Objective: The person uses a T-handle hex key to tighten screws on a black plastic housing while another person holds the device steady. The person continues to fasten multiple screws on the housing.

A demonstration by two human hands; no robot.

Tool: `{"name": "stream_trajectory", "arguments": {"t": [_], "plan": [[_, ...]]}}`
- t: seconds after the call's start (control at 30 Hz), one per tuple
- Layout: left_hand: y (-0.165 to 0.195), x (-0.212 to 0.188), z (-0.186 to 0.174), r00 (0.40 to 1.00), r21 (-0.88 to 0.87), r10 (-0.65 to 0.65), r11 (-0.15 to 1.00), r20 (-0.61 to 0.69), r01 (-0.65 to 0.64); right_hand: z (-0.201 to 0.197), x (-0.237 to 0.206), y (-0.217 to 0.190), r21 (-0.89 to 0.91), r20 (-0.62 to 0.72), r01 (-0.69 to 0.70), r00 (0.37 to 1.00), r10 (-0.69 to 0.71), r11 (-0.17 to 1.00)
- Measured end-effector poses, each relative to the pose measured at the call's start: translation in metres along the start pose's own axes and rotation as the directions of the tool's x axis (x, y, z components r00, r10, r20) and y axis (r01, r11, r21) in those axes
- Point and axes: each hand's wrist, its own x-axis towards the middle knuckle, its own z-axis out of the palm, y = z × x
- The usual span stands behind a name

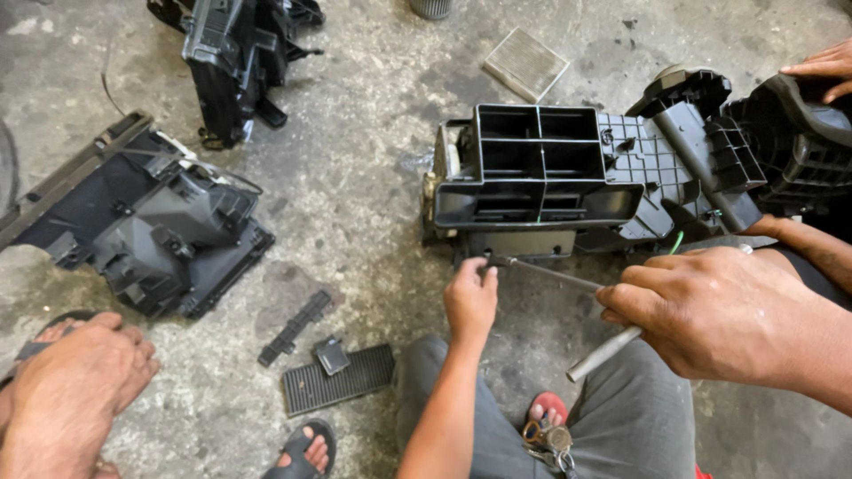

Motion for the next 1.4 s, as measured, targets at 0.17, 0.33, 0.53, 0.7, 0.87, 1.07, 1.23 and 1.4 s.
{"name": "stream_trajectory", "arguments": {"t": [0.17, 0.33, 0.53, 0.7, 0.87, 1.07, 1.23, 1.4], "plan": [[0.026, 0.011, -0.014, 0.935, 0.158, 0.351, 0.928, -0.056, -0.339, 0.007, 0.001, 0.007, 0.073, -0.144, 0.14, 0.981, -0.128, 0.987], [0.027, 0.022, -0.01, 0.94, 0.315, 0.337, 0.887, 0.06, -0.338, 0.013, 0.0, 0.014, 0.089, -0.132, 0.163, 0.98, -0.15, 0.983], [0.024, 0.028, -0.016, 0.914, 0.33, 0.384, 0.852, 0.133, -0.406, 0.012, 0.002, 0.015, 0.08, -0.163, 0.203, 0.969, -0.188, 0.976], [0.027, 0.034, -0.029, 0.871, 0.326, 0.475, 0.809, 0.126, -0.489, -0.004, 0.011, 0.012, 0.03, -0.157, 0.229, 0.962, -0.222, 0.973], [0.025, 0.039, -0.039, 0.814, 0.237, 0.564, 0.779, 0.138, -0.581, -0.036, 0.027, 0.008, -0.015, -0.007, 0.161, 0.987, -0.161, 0.987], [0.024, 0.041, -0.043, 0.777, 0.225, 0.617, 0.745, 0.128, -0.628, -0.062, 0.04, 0.004, -0.007, -0.185, 0.222, 0.958, -0.22, 0.975], [0.026, 0.041, -0.044, 0.784, 0.206, 0.61, 0.758, 0.111, -0.619, -0.069, 0.044, 0.007, 0.048, -0.234, 0.238, 0.947, -0.221, 0.97], [0.025, 0.042, -0.049, 0.8, 0.177, 0.585, 0.78, 0.136, -0.601, -0.072, 0.046, 0.009, 0.036, -0.204, 0.209, 0.959, -0.198, 0.977]]}}
